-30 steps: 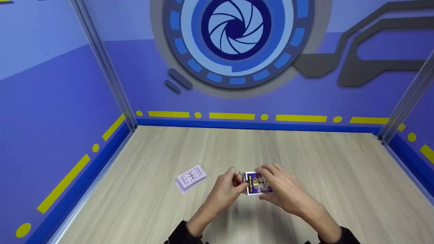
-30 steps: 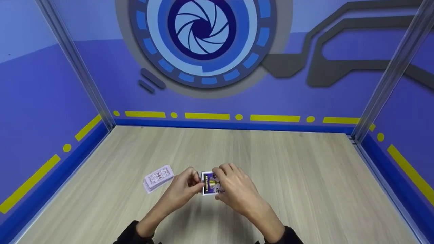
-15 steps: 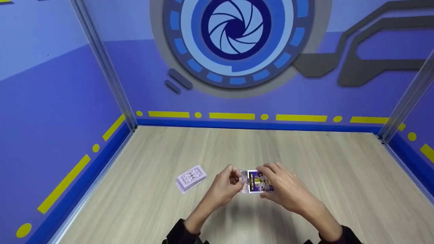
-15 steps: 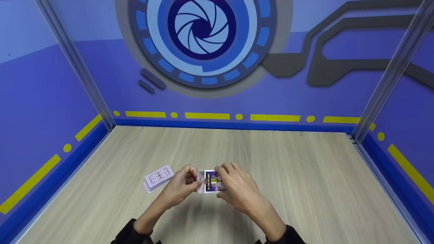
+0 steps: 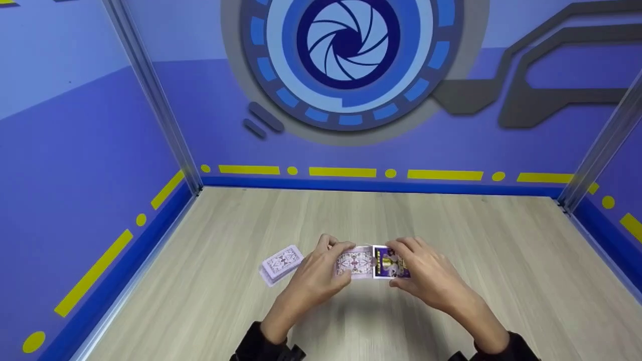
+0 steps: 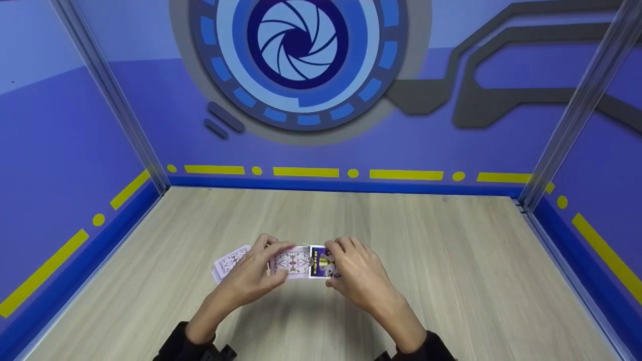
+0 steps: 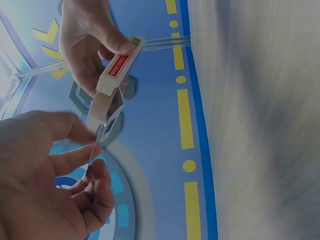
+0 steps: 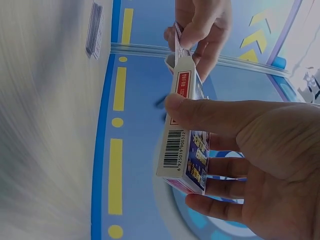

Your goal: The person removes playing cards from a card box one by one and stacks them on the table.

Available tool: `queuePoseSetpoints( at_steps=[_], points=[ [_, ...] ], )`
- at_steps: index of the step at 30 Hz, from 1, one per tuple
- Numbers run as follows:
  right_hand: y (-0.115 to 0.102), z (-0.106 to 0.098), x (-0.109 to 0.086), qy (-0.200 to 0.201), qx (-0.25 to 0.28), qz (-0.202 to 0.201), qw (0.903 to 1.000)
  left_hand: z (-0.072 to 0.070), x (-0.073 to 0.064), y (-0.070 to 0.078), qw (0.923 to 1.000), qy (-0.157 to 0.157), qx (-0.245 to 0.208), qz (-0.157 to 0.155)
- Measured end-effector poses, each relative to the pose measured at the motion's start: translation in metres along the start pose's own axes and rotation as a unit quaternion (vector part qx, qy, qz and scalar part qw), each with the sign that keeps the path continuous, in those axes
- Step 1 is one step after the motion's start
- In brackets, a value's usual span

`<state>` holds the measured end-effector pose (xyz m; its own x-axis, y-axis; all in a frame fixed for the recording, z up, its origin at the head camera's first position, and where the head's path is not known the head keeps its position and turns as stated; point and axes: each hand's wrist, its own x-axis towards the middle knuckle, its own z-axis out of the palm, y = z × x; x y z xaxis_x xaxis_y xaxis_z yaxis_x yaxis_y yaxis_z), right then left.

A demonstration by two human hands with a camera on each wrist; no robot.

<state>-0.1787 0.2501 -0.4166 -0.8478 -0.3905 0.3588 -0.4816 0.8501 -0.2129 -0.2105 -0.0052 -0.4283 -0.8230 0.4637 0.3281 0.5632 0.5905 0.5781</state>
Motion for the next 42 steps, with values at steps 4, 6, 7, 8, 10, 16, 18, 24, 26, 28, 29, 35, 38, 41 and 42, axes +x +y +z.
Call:
queuePoseSetpoints(
  at_steps=[4,6,7,8,10,16,18,24,26,28,29,35,38,41,42],
  points=[
    [-0.002,0.001,0.001,0.007,-0.004,-0.014,0.9999,0.0,-0.001,0.003,0.9972,-0.002,0.073,0.016],
    [-0.003,0.001,0.002,0.009,-0.002,-0.019,0.9998,0.002,-0.002,0.005,0.9925,0.01,0.118,0.03],
    [-0.003,0.0,0.002,0.01,0.0,-0.021,0.9997,0.003,-0.002,0.006,0.9897,0.018,0.137,0.037],
    [-0.004,0.0,0.002,0.01,0.002,-0.022,0.9997,0.003,-0.002,0.007,0.987,0.024,0.153,0.043],
    [-0.003,-0.001,0.002,0.009,0.002,-0.02,0.9998,0.002,-0.003,0.008,0.9835,0.034,0.17,0.05],
    [0.002,-0.005,0.003,-0.001,-0.002,0.003,1.0,-0.012,-0.003,0.007,0.983,0.051,0.17,0.048],
    [0.004,-0.006,0.002,-0.003,-0.004,0.009,0.9999,-0.017,-0.002,0.005,0.9847,0.055,0.161,0.04],
    [0.008,-0.008,0.001,0.001,-0.009,0.019,0.9998,-0.033,0.002,-0.006,0.9879,0.093,0.124,0.01],
    [0.01,-0.009,0.001,0.005,-0.013,0.021,0.9997,-0.039,0.003,-0.011,0.9868,0.108,0.12,-0.002],
    [0.011,-0.01,0.001,0.011,-0.016,0.021,0.9996,-0.045,0.003,-0.017,0.9856,0.12,0.118,-0.016],
    [0.012,-0.01,0.0,0.015,-0.017,0.021,0.9995,-0.048,0.003,-0.02,0.985,0.124,0.117,-0.024],
    [0.016,-0.012,-0.001,0.029,-0.014,0.019,0.9993,-0.061,0.001,-0.035,0.9818,0.141,0.108,-0.069],
    [0.018,-0.012,-0.002,0.033,-0.016,0.026,0.999,-0.064,0.0,-0.041,0.9817,0.134,0.099,-0.092],
    [0.019,-0.012,-0.003,0.033,-0.015,0.034,0.9987,-0.064,-0.002,-0.047,0.9814,0.119,0.094,-0.118],
    [0.019,-0.012,-0.003,0.033,-0.014,0.035,0.9987,-0.064,-0.002,-0.05,0.9809,0.113,0.091,-0.13]
  ],
)
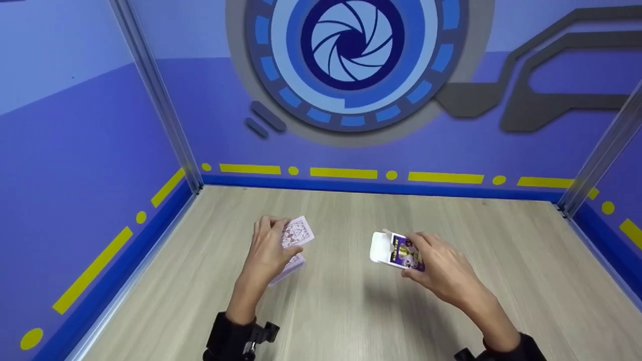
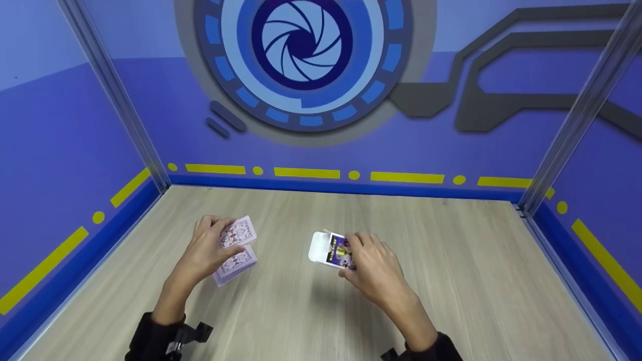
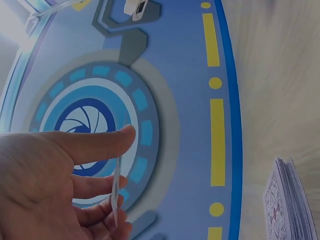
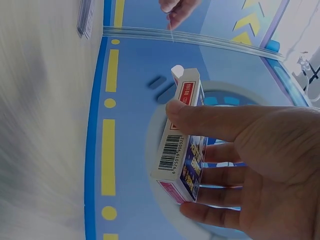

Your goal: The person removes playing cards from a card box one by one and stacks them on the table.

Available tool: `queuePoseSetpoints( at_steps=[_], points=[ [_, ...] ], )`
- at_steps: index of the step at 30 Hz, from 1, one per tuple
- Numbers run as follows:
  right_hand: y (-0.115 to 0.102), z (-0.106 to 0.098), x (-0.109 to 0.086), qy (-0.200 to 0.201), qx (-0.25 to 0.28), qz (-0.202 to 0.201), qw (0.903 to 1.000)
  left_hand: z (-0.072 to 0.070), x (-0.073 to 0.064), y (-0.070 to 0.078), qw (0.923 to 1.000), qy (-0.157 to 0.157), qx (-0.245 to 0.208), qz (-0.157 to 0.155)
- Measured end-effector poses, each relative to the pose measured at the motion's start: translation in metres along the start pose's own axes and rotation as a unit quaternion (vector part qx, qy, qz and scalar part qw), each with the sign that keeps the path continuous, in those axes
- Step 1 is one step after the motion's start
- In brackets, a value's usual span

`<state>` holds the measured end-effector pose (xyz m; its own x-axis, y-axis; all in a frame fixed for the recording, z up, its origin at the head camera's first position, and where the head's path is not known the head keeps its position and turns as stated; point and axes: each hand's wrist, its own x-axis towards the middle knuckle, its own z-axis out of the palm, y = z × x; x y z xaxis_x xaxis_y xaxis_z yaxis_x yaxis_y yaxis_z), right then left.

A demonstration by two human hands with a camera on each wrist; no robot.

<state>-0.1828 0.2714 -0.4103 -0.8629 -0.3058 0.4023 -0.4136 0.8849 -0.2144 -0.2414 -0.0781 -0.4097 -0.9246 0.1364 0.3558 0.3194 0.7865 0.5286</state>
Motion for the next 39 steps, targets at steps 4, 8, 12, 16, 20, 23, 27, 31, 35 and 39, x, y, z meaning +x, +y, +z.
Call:
queuePoseSetpoints(
  at_steps=[4,8,12,16,20,23,27,31,35,39],
  points=[
    [0.001,0.0,0.0,0.003,0.004,0.004,1.0,0.002,0.001,-0.008,0.9991,-0.028,0.002,-0.033],
    [0.002,0.0,-0.001,0.007,0.005,0.01,0.9999,0.005,0.003,-0.014,0.9974,-0.047,0.006,-0.054],
    [0.004,0.002,0.0,0.0,0.002,0.013,0.9999,0.008,0.003,-0.021,0.9954,-0.061,0.009,-0.073],
    [0.006,0.004,0.001,-0.003,0.001,0.017,0.9999,0.009,0.004,-0.026,0.9931,-0.074,0.016,-0.09],
    [0.007,0.004,0.001,-0.009,0.002,0.025,0.9996,0.012,0.007,-0.031,0.9913,-0.083,0.032,-0.096],
    [0.007,0.005,0.0,-0.016,0.003,0.028,0.9995,0.017,0.008,-0.036,0.9898,-0.09,0.048,-0.099],
    [0.007,0.006,0.0,-0.022,0.001,0.025,0.9995,0.025,0.008,-0.043,0.9872,-0.099,0.065,-0.107],
    [0.007,0.006,-0.001,-0.028,-0.002,0.024,0.9993,0.032,0.008,-0.049,0.9857,-0.107,0.064,-0.113],
    [0.007,0.006,-0.002,-0.037,-0.002,0.027,0.9989,0.037,0.009,-0.052,0.9842,-0.116,0.055,-0.122],
    [0.007,0.007,-0.003,-0.05,-0.004,0.025,0.9984,0.04,0.008,-0.055,0.9831,-0.121,0.051,-0.127]
  ],
)
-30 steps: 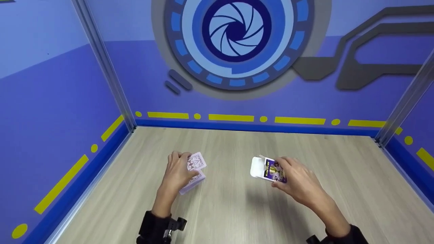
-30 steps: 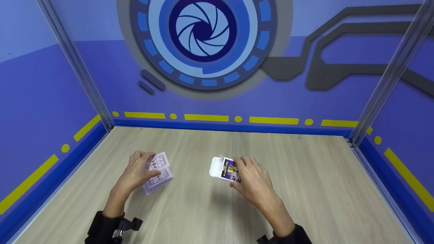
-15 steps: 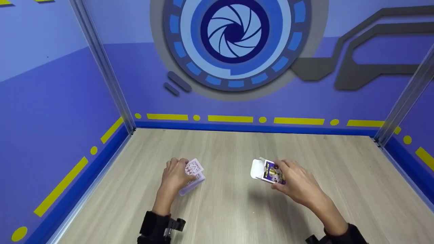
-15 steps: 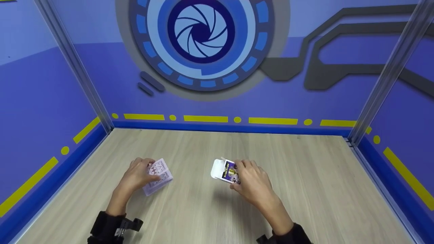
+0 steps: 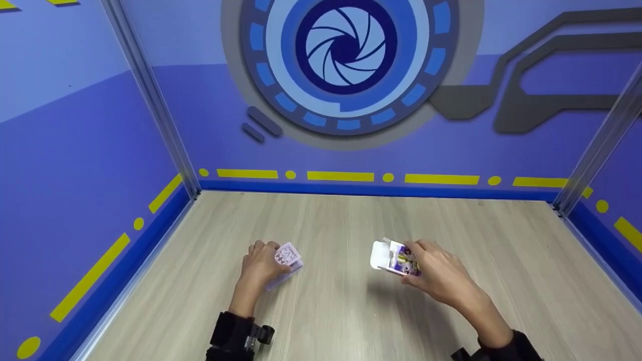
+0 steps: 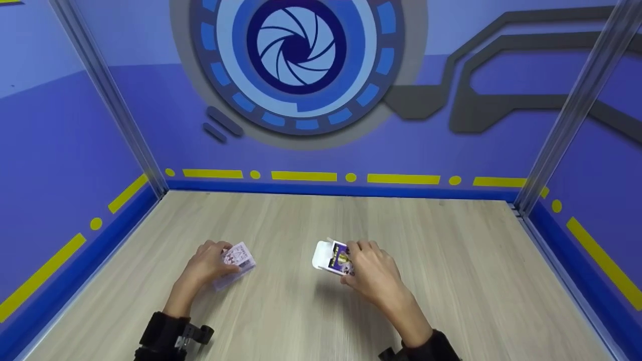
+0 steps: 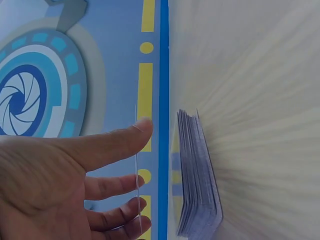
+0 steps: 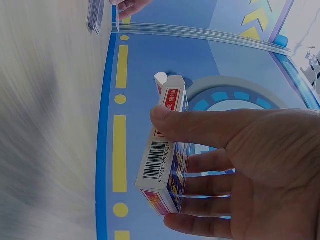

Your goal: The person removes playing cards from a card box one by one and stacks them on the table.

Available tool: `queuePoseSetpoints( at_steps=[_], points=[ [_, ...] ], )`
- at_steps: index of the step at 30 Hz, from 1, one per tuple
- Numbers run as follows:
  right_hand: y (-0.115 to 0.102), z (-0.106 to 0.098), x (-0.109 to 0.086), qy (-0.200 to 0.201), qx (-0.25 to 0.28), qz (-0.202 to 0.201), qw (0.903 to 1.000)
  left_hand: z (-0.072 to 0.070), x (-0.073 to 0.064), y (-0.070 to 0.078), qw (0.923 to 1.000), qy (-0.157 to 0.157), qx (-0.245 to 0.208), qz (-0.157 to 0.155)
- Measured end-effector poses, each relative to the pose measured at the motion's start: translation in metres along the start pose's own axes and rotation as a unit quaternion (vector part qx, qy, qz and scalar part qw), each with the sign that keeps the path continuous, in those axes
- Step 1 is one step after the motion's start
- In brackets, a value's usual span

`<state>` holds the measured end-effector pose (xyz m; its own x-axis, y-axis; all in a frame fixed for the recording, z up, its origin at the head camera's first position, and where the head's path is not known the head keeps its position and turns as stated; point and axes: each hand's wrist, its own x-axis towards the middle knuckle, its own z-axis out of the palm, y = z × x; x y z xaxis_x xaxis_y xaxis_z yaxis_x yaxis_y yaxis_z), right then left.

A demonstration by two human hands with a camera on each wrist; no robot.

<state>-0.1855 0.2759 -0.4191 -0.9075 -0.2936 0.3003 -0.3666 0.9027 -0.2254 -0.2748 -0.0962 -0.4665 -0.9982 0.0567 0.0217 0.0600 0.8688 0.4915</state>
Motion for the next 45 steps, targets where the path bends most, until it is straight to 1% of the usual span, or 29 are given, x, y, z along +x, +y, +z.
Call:
queuePoseSetpoints(
  at_steps=[4,18,24,34,41,45],
  points=[
    [-0.001,0.001,0.0,-0.009,-0.002,0.0,1.0,0.003,0.0,-0.003,1.0,-0.006,0.002,0.001],
    [-0.003,0.004,0.001,-0.011,-0.008,-0.006,0.9999,0.009,0.003,-0.007,0.9995,-0.027,0.008,-0.015],
    [-0.002,0.007,0.001,-0.01,-0.009,-0.012,0.9998,0.011,0.005,-0.01,0.9992,-0.033,0.018,-0.016],
    [-0.004,0.008,0.0,-0.016,-0.014,-0.012,0.9997,0.016,0.007,-0.013,0.9986,-0.043,0.006,-0.029],
    [-0.004,0.009,0.0,-0.016,-0.02,-0.016,0.9995,0.016,0.005,-0.013,0.9986,-0.047,0.023,-0.011],
    [-0.003,0.009,0.002,-0.015,-0.019,-0.017,0.9995,0.017,0.005,-0.012,0.9981,-0.049,0.036,-0.009]
  ],
)
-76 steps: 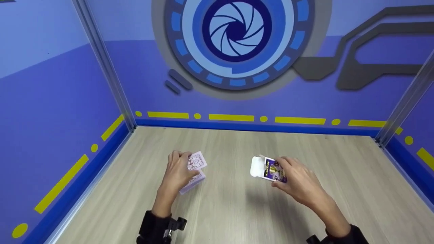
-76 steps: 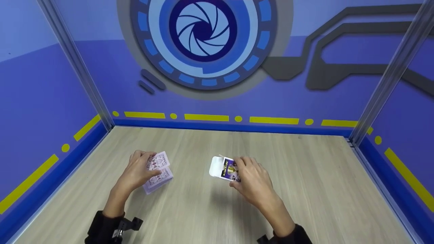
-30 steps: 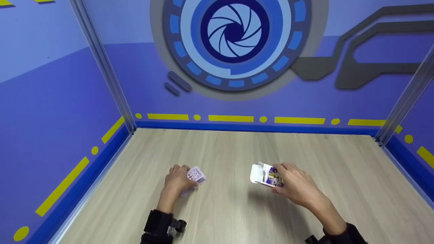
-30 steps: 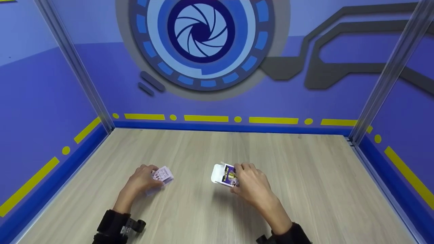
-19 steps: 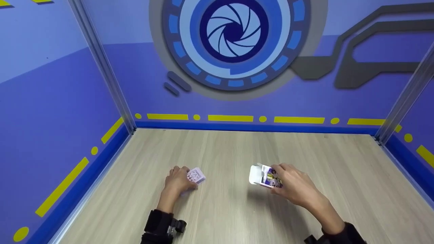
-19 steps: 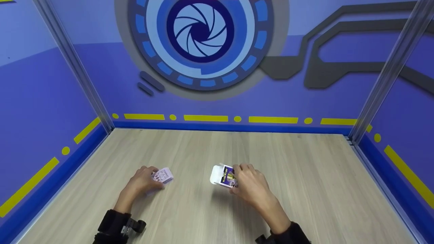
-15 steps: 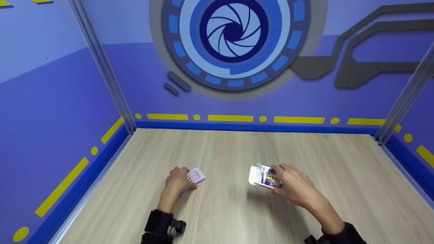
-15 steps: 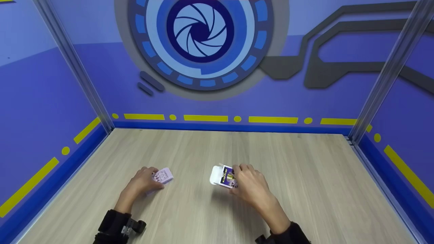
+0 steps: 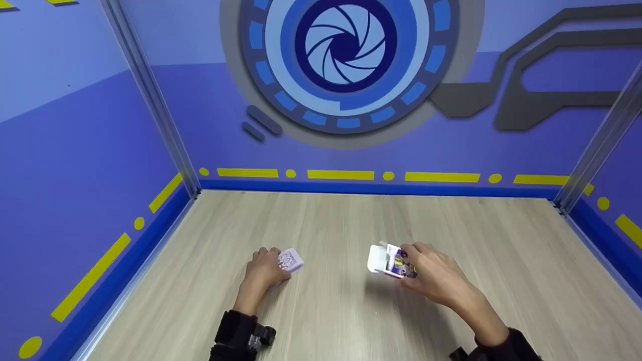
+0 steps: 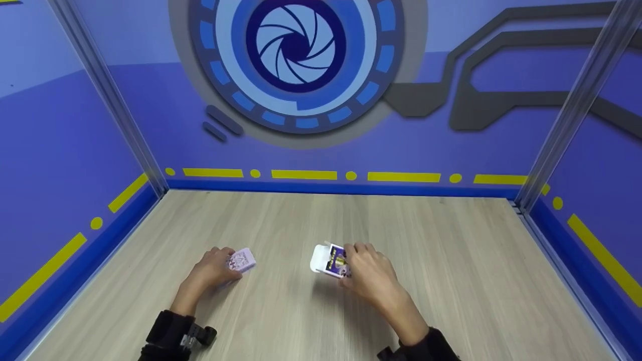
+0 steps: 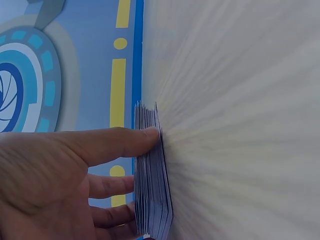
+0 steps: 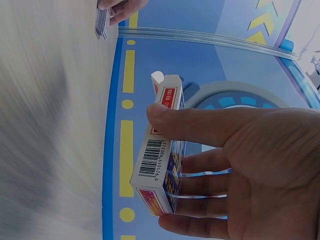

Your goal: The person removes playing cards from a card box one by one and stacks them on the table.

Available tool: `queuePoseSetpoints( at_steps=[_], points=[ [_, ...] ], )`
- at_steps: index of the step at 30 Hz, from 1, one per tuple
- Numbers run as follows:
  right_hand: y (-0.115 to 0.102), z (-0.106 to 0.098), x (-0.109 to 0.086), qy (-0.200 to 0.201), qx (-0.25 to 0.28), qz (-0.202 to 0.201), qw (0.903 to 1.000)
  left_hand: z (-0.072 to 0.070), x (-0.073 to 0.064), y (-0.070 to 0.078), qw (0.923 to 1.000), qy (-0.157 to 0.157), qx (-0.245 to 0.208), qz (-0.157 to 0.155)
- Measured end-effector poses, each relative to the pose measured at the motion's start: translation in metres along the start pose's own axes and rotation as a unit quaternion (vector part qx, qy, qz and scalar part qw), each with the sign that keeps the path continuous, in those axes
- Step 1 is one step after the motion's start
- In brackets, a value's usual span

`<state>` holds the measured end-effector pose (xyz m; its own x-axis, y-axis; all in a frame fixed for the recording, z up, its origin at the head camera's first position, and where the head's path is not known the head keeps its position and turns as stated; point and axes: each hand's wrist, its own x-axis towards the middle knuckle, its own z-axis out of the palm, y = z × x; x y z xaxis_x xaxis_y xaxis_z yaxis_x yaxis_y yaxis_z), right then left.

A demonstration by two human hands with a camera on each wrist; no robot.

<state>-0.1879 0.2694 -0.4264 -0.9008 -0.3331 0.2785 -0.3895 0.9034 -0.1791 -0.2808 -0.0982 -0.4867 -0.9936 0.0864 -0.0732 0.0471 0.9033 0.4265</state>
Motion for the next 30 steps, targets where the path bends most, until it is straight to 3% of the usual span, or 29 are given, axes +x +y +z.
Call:
queuePoseSetpoints(
  at_steps=[9,17,24,30],
  points=[
    [0.002,0.004,0.001,-0.006,0.005,0.006,1.0,-0.013,-0.006,-0.003,0.9996,-0.02,-0.018,-0.012],
    [0.004,0.011,0.002,-0.023,0.013,0.02,0.9994,-0.034,-0.009,-0.001,0.9994,-0.001,-0.034,-0.011],
    [0.007,0.022,0.001,-0.054,0.014,0.038,0.9977,-0.035,-0.014,-0.003,0.9986,0.001,-0.052,0.012],
    [0.008,0.032,-0.002,-0.074,0.012,0.051,0.9958,-0.044,-0.013,-0.008,0.9975,0.019,-0.06,0.032]
  ],
)
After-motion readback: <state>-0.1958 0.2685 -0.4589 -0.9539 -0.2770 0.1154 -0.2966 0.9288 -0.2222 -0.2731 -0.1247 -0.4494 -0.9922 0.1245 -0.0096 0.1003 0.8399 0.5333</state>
